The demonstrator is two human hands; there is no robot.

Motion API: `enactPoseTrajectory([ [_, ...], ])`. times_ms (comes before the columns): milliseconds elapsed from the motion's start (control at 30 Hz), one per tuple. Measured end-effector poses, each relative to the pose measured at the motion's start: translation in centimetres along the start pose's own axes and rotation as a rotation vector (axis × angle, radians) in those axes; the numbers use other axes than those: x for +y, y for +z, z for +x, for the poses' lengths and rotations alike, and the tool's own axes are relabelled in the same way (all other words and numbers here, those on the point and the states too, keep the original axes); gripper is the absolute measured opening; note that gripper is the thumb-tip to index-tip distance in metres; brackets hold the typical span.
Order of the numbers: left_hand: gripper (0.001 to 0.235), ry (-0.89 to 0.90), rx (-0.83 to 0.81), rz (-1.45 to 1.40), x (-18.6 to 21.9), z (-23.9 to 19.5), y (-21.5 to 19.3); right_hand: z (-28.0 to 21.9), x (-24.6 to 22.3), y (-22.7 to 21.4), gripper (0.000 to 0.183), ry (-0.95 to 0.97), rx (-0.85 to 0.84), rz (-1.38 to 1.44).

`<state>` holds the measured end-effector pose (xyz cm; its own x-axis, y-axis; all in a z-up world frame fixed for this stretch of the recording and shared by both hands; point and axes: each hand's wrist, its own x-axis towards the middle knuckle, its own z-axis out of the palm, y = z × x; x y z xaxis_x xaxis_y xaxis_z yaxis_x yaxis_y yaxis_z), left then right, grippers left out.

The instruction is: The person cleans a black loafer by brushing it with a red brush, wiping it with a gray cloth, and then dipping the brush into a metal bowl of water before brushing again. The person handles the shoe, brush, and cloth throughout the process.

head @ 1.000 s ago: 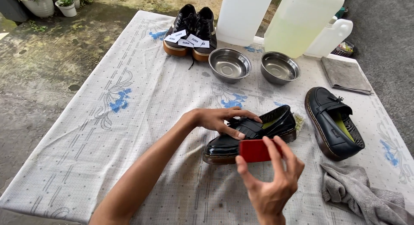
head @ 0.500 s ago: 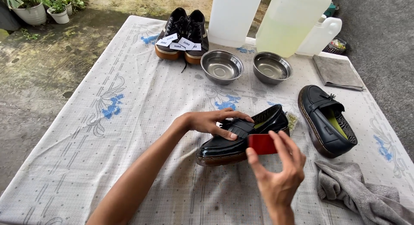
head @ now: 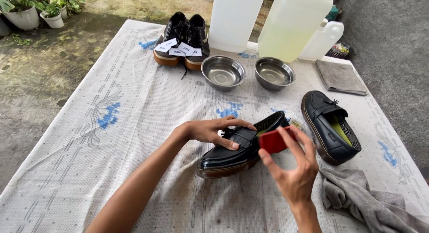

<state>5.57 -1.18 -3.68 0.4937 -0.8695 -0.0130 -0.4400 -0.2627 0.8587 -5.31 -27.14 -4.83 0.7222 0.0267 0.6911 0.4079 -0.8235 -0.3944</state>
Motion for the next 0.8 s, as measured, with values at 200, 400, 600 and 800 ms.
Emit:
enactPoseTrajectory([
  [200, 0.08, 0.023, 0.008, -0.003, 0.0, 0.0, 0.1, -0.3, 0.4, 0.1, 0.073, -0.166, -0.086, 0.044],
  [400, 0.077, 0.086, 0.015, -0.035, -0.3, 0.0, -0.1, 0.3, 1.0, 0.1, 0.07, -0.13, -0.099, 0.128],
  [600, 0.075, 0.113, 0.021, -0.061, -0.1, -0.3, 0.0, 1.5, 3.0, 0.7, 0.068, -0.131, -0.027, 0.012],
  [800, 0.082, 0.069, 0.022, -0.056, -0.5, -0.2, -0.1, 0.3, 2.0, 1.1, 0.074, -0.141, -0.105, 0.087],
])
